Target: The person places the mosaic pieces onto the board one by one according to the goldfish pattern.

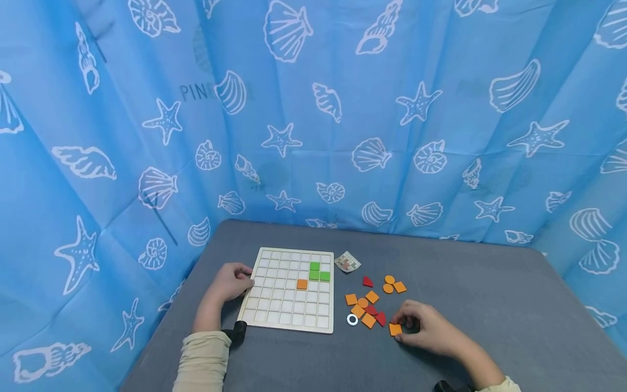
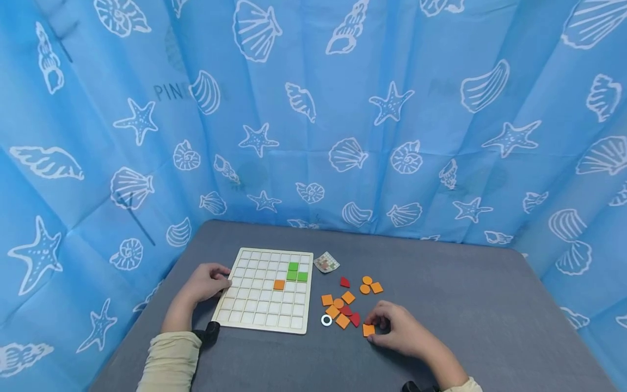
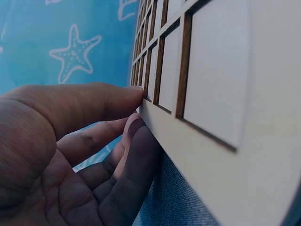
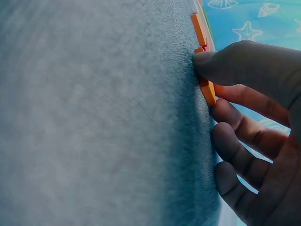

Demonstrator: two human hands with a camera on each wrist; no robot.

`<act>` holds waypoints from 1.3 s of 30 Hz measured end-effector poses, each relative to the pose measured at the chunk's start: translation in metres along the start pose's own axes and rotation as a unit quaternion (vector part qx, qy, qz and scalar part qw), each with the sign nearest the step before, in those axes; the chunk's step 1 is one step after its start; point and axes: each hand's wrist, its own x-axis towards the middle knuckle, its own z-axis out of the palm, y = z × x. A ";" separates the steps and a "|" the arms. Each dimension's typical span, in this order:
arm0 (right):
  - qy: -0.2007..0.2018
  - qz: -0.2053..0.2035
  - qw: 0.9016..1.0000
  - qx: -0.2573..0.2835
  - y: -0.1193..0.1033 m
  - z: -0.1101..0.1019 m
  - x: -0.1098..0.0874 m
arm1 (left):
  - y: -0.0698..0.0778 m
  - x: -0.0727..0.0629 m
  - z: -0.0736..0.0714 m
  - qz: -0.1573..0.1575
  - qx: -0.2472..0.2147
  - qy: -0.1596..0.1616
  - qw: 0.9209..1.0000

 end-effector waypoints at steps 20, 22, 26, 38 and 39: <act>0.008 -0.042 0.999 -0.013 -0.034 0.010 0.043 | 0.001 -0.005 0.000 -0.004 -0.005 0.002 1.000; 0.015 -0.052 0.998 -0.016 -0.040 0.014 0.051 | 0.002 -0.004 0.000 -0.005 -0.006 0.003 1.000; 0.025 -0.064 0.997 -0.029 -0.049 0.022 0.069 | 0.005 -0.004 -0.001 -0.002 -0.010 0.002 1.000; 0.047 -0.083 0.992 -0.088 -0.077 0.058 0.125 | 0.005 -0.004 0.000 -0.004 -0.009 0.000 1.000; 0.048 -0.085 0.991 -0.090 -0.079 0.062 0.129 | 0.005 -0.004 0.000 -0.004 -0.007 0.001 1.000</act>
